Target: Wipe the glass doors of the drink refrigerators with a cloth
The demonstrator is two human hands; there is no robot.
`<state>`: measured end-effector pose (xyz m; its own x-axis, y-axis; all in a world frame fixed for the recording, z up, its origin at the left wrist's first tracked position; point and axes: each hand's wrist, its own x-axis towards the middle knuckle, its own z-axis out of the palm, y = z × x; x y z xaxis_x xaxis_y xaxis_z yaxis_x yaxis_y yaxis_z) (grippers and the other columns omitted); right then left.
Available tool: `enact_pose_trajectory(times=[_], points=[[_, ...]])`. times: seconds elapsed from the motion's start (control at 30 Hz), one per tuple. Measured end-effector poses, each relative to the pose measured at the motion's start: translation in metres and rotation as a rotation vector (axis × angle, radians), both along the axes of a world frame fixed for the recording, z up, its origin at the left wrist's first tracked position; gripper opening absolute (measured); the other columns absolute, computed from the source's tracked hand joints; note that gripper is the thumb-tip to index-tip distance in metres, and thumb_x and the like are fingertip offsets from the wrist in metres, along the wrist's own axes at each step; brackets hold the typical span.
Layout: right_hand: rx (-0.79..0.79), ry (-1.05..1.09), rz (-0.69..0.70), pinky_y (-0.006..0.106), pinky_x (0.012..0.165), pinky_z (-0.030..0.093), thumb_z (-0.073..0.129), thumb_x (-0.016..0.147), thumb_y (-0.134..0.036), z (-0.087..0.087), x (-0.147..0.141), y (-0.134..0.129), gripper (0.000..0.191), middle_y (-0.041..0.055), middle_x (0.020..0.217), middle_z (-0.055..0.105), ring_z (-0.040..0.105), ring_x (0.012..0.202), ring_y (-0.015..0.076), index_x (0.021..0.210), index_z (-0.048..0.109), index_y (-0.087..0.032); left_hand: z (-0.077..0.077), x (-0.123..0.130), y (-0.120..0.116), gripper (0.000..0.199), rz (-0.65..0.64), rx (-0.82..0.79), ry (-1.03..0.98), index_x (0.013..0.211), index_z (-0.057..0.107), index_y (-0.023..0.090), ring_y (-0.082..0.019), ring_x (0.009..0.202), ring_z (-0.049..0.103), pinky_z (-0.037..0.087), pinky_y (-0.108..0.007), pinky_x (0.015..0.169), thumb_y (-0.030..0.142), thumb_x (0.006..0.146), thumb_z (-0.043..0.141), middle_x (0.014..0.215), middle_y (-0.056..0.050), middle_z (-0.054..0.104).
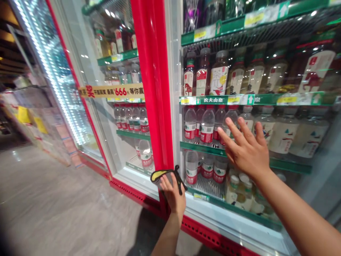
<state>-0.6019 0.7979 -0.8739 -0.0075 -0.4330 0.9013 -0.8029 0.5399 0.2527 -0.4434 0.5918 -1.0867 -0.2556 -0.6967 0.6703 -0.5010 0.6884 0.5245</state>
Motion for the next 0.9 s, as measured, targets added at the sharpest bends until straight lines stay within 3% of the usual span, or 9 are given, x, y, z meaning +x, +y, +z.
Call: enact_pose_trajectory(times=[0.13,0.2,0.27,0.47,0.53,0.67,0.73,0.8,0.9], points=[[0.020,-0.067,0.025,0.070,0.123,0.015,0.057,0.095,-0.025,0.002,0.003,0.002,0.083,-0.0084,0.165,0.023,0.028,0.151,0.0358,0.157,0.010,-0.053,0.087,-0.017,-0.008,0.063,-0.099,-0.205,0.083,0.155,0.039,0.020,-0.038,0.155,0.013,0.010,-0.061,0.126,0.027,0.094,0.053,0.168,-0.015,0.022],[0.016,-0.074,0.034,0.074,0.121,0.015,0.058,0.095,-0.023,0.003,0.005,0.002,0.083,-0.0077,0.164,0.026,0.028,0.150,0.0390,0.157,0.012,-0.053,0.109,-0.019,-0.019,0.062,-0.180,-0.275,0.053,0.155,0.039,0.020,-0.039,0.155,0.013,0.006,-0.064,0.124,0.027,0.095,0.053,0.168,-0.014,0.022],[0.014,-0.082,0.037,0.074,0.121,0.014,0.058,0.095,-0.023,0.003,0.005,0.001,0.081,-0.0078,0.164,0.027,0.027,0.150,0.0403,0.157,0.015,-0.052,0.094,-0.017,-0.028,0.058,-0.208,-0.270,0.030,0.152,0.044,0.022,-0.040,0.154,0.018,0.002,-0.067,0.123,0.027,0.095,0.053,0.165,-0.013,0.030],[0.032,-0.035,0.006,0.071,0.122,0.012,0.059,0.095,-0.024,0.001,0.001,0.003,0.081,-0.0074,0.166,0.017,0.021,0.153,0.0370,0.158,0.016,-0.050,-0.024,-0.008,-0.020,0.049,-0.329,-0.125,0.005,0.144,0.055,0.029,-0.038,0.144,0.043,0.008,-0.064,0.123,0.033,0.095,0.051,0.148,-0.012,0.057],[0.043,0.005,-0.005,0.069,0.122,0.012,0.060,0.094,-0.024,0.000,-0.001,0.003,0.081,-0.0040,0.166,0.017,0.020,0.154,0.0357,0.159,0.017,-0.046,-0.015,-0.015,-0.013,0.050,-0.343,-0.125,0.010,0.144,0.055,0.029,-0.037,0.143,0.043,0.012,-0.062,0.124,0.036,0.095,0.053,0.148,-0.013,0.057],[0.039,0.074,-0.005,0.067,0.123,0.013,0.064,0.092,-0.024,-0.001,-0.004,0.003,0.082,0.0015,0.166,0.023,0.021,0.153,0.0350,0.160,0.022,-0.040,0.057,-0.032,-0.004,0.059,-0.372,-0.219,-0.002,0.154,0.040,0.025,-0.035,0.152,0.025,0.008,-0.063,0.123,0.034,0.097,0.050,0.161,-0.014,0.037],[0.029,0.084,-0.010,0.067,0.122,0.014,0.065,0.091,-0.024,-0.001,-0.004,0.002,0.083,0.0017,0.165,0.024,0.022,0.153,0.0351,0.160,0.021,-0.040,0.063,-0.032,-0.002,0.064,-0.368,-0.246,-0.035,0.157,0.033,0.025,-0.036,0.154,0.017,0.007,-0.064,0.123,0.032,0.096,0.051,0.165,-0.013,0.028],[0.026,0.060,-0.025,0.068,0.122,0.015,0.065,0.091,-0.023,0.000,-0.002,0.001,0.086,-0.0005,0.165,0.023,0.023,0.152,0.0352,0.160,0.018,-0.043,0.027,-0.025,0.000,0.066,-0.357,-0.212,-0.061,0.156,0.036,0.029,-0.035,0.153,0.016,0.008,-0.063,0.124,0.029,0.093,0.055,0.164,-0.010,0.031],[0.031,-0.005,-0.049,0.068,0.123,0.015,0.061,0.093,-0.022,0.000,0.002,-0.001,0.086,-0.0051,0.165,0.019,0.023,0.152,0.0339,0.159,0.011,-0.049,-0.063,-0.018,0.007,0.080,-0.358,-0.130,-0.076,0.156,0.029,0.043,-0.032,0.152,0.014,0.013,-0.055,0.127,0.022,0.085,0.059,0.164,-0.001,0.031]])
